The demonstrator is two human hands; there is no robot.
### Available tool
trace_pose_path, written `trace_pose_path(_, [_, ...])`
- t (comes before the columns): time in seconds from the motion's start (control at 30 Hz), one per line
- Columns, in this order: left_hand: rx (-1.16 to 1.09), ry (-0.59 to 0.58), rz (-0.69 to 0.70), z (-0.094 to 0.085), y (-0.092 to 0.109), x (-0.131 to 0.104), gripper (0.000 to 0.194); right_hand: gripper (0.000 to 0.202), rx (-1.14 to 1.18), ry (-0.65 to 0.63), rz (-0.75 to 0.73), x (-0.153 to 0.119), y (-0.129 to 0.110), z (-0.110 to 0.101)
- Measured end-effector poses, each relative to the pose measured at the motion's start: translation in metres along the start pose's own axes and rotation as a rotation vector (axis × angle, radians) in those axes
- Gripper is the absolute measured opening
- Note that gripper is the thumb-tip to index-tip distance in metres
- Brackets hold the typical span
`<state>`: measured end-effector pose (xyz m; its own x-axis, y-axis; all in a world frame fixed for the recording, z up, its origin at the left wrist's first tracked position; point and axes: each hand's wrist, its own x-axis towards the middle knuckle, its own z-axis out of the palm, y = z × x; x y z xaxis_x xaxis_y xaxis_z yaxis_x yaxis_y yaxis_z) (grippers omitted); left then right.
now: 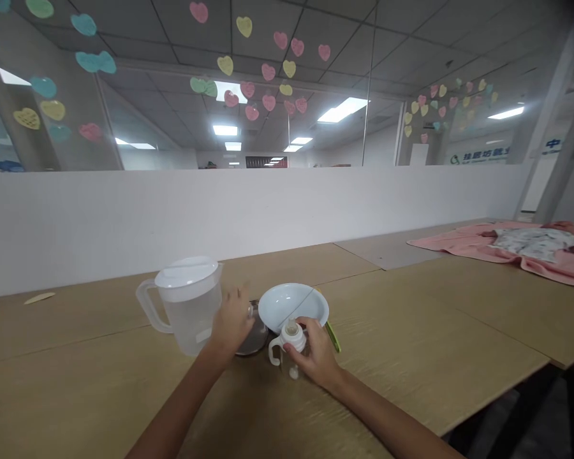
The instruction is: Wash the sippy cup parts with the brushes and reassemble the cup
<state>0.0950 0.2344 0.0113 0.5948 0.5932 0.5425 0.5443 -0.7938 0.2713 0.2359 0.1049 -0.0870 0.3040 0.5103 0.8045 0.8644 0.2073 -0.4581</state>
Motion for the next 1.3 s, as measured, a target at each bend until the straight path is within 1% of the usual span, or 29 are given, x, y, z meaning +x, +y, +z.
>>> trace_pose_path(0.03, [-0.057, 0.072, 0.030, -0.012, 0.012, -0.003, 0.057, 0.037, 0.007, -0.007, 0.003, 0.000, 0.000, 0.000])
trace_pose_path(0.07, [-0.164, 0.159, 0.043, -0.022, 0.025, -0.007, 0.062, 0.042, 0.018, -0.015, 0.006, -0.001, 0.001, 0.000])
trace_pose_path(0.1, [-0.307, 0.241, 0.037, -0.028, 0.038, -0.012, 0.066, 0.049, 0.032, -0.024, 0.010, -0.001, 0.001, 0.000])
trace_pose_path(0.13, [-0.447, 0.291, 0.022, -0.030, 0.050, -0.017, 0.069, 0.057, 0.044, -0.035, 0.015, -0.002, 0.001, 0.000])
trace_pose_path(0.2, [-0.597, 0.224, 0.056, -0.024, 0.068, -0.028, 0.070, 0.070, 0.054, -0.052, 0.017, -0.003, 0.003, -0.001])
trace_pose_path(0.27, [-0.594, 0.116, 0.153, -0.008, 0.077, -0.036, 0.066, 0.075, 0.041, -0.041, -0.002, -0.004, 0.005, 0.000])
trace_pose_path(0.33, [-0.540, 0.034, 0.259, 0.009, 0.077, -0.042, 0.060, 0.076, 0.024, -0.015, -0.021, -0.006, 0.007, 0.001])
trace_pose_path(0.4, [-0.512, 0.011, 0.312, 0.023, 0.073, -0.046, 0.051, 0.076, 0.006, 0.016, -0.035, -0.007, 0.008, 0.002])
trace_pose_path(0.47, [-0.517, 0.038, 0.302, 0.033, 0.068, -0.048, 0.040, 0.076, -0.010, 0.037, -0.056, -0.008, 0.009, 0.003])
trace_pose_path(0.53, [-0.532, 0.071, 0.280, 0.041, 0.063, -0.052, 0.033, 0.074, -0.024, 0.039, -0.082, -0.007, 0.009, 0.002])
trace_pose_path(0.67, [-0.600, 0.127, 0.285, 0.057, 0.052, -0.060, 0.038, 0.065, -0.009, -0.032, -0.135, -0.005, 0.009, 0.000])
trace_pose_path(0.73, [-0.619, 0.138, 0.280, 0.063, 0.048, -0.064, 0.040, 0.063, 0.009, -0.047, -0.162, -0.004, 0.009, -0.001])
trace_pose_path(0.87, [-0.616, 0.127, 0.264, 0.068, 0.044, -0.065, 0.040, 0.061, 0.020, -0.057, -0.141, -0.004, 0.010, 0.000])
trace_pose_path(1.0, [-0.636, 0.134, 0.285, 0.069, 0.043, -0.064, 0.040, 0.058, 0.023, -0.045, -0.132, -0.003, 0.008, -0.001])
trace_pose_path(1.2, [-0.672, 0.204, 0.268, 0.074, 0.045, -0.065, 0.039, 0.055, 0.038, -0.039, -0.112, -0.002, 0.005, 0.000])
trace_pose_path(1.3, [-0.692, 0.216, 0.241, 0.076, 0.046, -0.065, 0.038, 0.054, 0.046, -0.030, -0.148, -0.001, 0.003, 0.000])
